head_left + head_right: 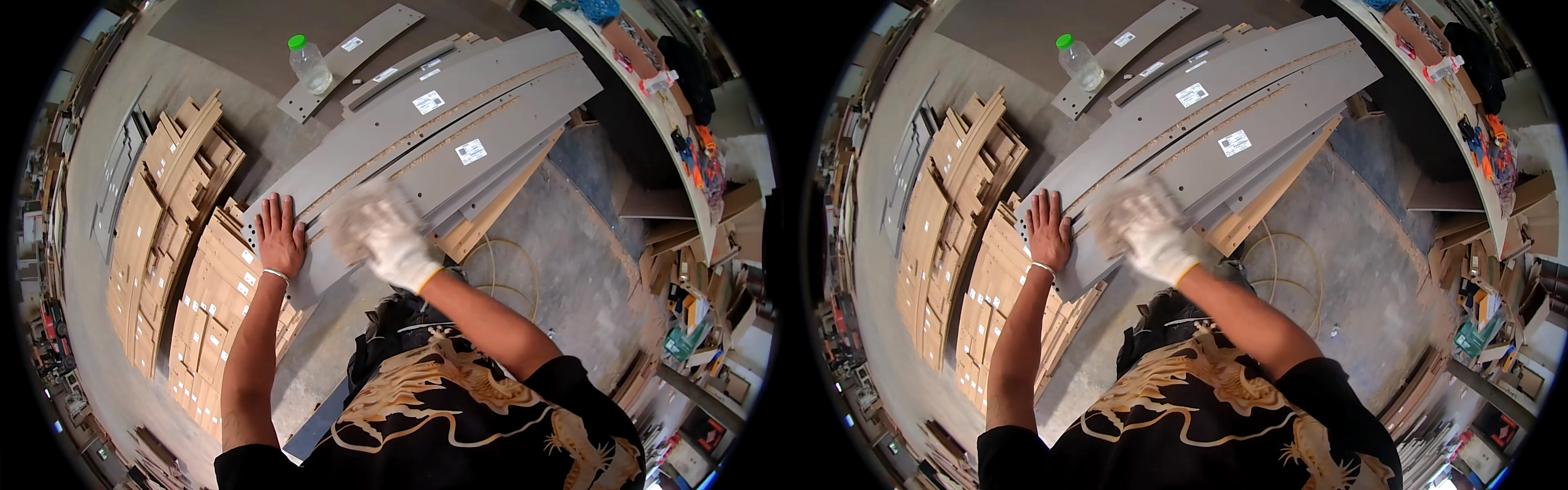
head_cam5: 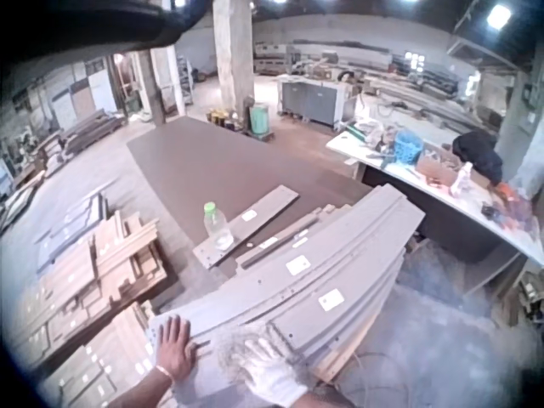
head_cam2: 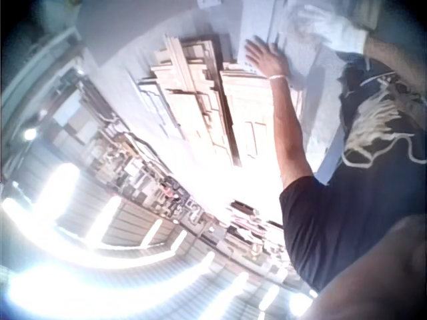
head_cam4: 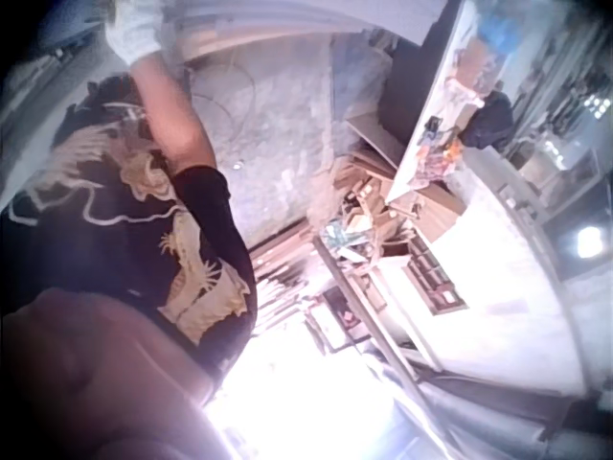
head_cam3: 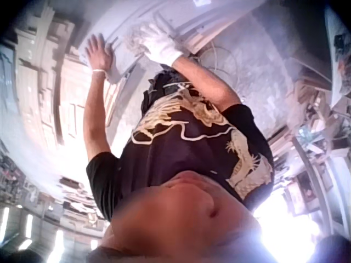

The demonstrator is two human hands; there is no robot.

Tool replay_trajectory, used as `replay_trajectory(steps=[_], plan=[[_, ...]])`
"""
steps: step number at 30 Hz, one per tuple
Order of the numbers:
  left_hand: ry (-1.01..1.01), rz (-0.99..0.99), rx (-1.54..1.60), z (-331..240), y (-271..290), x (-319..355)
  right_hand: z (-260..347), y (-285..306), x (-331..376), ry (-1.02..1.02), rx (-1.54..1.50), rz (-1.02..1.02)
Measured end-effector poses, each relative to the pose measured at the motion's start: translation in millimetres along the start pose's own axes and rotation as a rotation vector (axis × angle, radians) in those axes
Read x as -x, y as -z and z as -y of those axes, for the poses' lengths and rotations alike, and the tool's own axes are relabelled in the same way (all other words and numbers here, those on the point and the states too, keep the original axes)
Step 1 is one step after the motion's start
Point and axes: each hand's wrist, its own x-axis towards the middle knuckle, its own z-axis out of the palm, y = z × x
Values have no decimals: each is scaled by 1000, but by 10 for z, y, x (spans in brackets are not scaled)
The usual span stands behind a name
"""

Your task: The person scrapes residue from the edges of several gray metal panels using a small blade, then wipes the panels with a cloth. The person repeatedly pours liquid from a bottle onto the cloth and continues wiping the panels.

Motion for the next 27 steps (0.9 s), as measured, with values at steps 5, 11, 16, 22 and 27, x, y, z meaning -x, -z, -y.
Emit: replay_trajectory(steps=[5,11,16,22,27], plan=[[5,-40,29,-160,45,-64,-939,-162,583,-467,-228,-307],[-1,-72,37,-89,31,-68,594,-508,266,245,-238,-157],[19,-160,82,-161,111,-3,-1037,-365,713,-268,-135,-538],[6,-198,49,-115,43,49,475,-535,442,55,-319,-230],[17,-204,69,-105,54,69,83,-547,443,179,-284,7]])
